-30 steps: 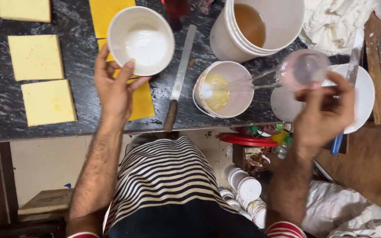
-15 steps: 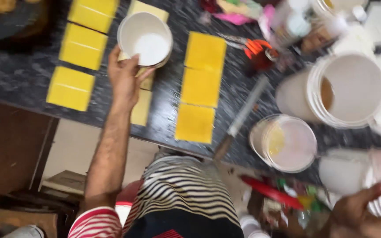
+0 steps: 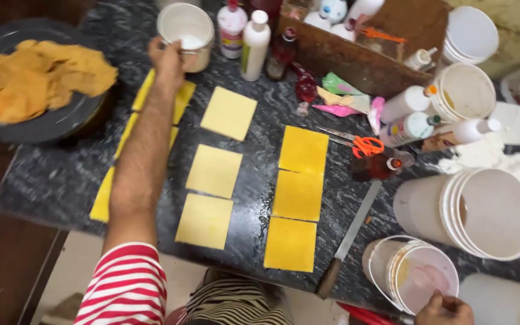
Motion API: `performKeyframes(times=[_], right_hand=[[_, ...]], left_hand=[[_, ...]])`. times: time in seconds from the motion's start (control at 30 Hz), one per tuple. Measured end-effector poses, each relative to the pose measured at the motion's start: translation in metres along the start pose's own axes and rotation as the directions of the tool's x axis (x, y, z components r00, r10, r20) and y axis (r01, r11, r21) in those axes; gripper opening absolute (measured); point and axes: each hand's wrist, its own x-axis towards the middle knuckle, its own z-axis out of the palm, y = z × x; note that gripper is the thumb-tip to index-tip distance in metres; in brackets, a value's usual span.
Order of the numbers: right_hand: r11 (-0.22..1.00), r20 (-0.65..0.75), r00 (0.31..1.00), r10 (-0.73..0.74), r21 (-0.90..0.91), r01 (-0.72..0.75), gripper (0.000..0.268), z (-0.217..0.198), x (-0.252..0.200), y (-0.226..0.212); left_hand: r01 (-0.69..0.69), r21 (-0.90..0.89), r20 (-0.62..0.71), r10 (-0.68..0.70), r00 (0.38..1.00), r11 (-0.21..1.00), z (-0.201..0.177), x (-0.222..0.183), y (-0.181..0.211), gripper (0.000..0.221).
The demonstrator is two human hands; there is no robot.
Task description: Preparing colored glaze and applying it to small sponge cake squares.
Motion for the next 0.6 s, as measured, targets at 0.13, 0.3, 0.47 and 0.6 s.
performKeyframes(times=[0.13,0.3,0.47,0.6], right_hand=[[0.997,0.055,0.998,0.001,-0.072,0.003,0.023,-0.043,0.004,-0.071],[0.985,-0.001,0.996,-0.093,-0.143,0.092,0.024,-0.05,0.006,-0.099],[0.985,0.023,0.997,-0.07,-0.158,0.073,0.023,-0.053,0.005,-0.101],[0.987,0.038,0.999,-0.037,-0.156,0.043,0.02,-0.057,0.008,-0.117]], left_hand=[[0.04,-0.026,-0.054,-0.042,0.998,0.999,0.005,0.033,-0.015,0.053],[-0.13,0.499,-0.305,0.314,0.899,0.857,0.036,-0.028,-0.026,0.054],[-0.385,0.648,0.06,0.459,0.886,0.657,0.095,-0.076,-0.022,0.058],[-0.629,0.662,0.329,0.596,0.733,0.408,0.112,-0.026,-0.063,0.084]])
